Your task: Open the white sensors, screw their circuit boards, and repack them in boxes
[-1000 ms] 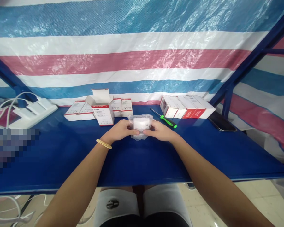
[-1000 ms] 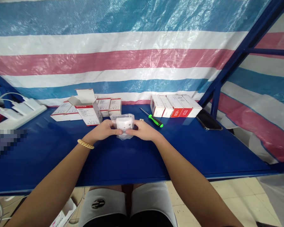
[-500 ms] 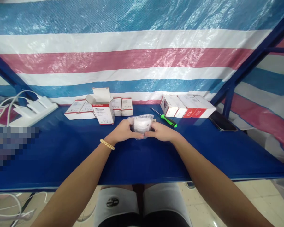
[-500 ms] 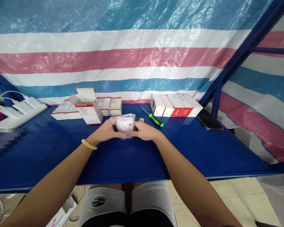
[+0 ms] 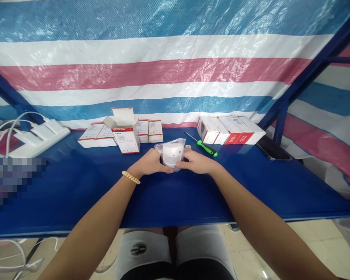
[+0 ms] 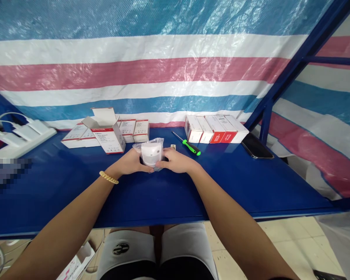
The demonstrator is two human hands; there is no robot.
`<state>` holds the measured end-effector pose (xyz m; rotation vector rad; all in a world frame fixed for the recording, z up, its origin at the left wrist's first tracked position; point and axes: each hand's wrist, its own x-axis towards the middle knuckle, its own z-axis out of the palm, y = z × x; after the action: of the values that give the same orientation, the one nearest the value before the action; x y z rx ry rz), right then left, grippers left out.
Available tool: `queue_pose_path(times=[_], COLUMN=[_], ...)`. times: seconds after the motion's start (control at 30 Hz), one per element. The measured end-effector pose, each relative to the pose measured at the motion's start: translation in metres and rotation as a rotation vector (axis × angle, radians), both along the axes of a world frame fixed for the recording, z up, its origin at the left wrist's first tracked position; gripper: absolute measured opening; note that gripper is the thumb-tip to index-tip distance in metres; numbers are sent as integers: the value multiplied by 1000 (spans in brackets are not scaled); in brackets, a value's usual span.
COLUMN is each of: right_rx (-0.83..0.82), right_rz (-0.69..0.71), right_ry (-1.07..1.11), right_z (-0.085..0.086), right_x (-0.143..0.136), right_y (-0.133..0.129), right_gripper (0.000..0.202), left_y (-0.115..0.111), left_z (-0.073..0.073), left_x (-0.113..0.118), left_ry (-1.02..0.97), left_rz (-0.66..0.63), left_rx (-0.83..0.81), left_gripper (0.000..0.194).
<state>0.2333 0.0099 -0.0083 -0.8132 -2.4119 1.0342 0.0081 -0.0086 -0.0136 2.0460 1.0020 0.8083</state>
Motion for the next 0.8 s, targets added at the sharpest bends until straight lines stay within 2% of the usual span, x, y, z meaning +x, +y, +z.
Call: queue_pose_path(times=[0.1,0.2,0.3,0.43,0.5,0.57,0.67,0.7,0.73,0.8], right_rx=[-15,-88,-149,-205,-180,-65,257,374,483,662], right_rz=[-111,-210,-221,-225,-213,-203,-219,-230,-239,-242], right_ry=[46,185,330,405,388,356,297,292,301,357], right_z=[-2,-8,-15,-15,-12,-9,-10,-11,-13,-14], right_x=[1,-1,-7,-10,-7,-3,0,-1,-2,-6], right_y=[-2,-4,-6,-9,-10,-10,-8,-7,-7,-6], right_gripper=[39,62,86,81,78,84,101,99,89,54], left_y=[2,3,3,1,0,-1,-4,-4,-5,-7], left_z=[-2,-1,1,4,6,9,15,16,17,19], left_x=[-2,-3,0,4,5,7,8,8,9,10], left_ry=[-2,-266,-526,-672,-727,-779,-838,-845,-843,-810], left_rz=[103,160,145,165,174,175,197,204,205,187], left_rx=[-132,-284,-358,-409,-447,-515,-664,-707,-741,-776], left_gripper=[47,49,49,45,41,38,32,29,27,23])
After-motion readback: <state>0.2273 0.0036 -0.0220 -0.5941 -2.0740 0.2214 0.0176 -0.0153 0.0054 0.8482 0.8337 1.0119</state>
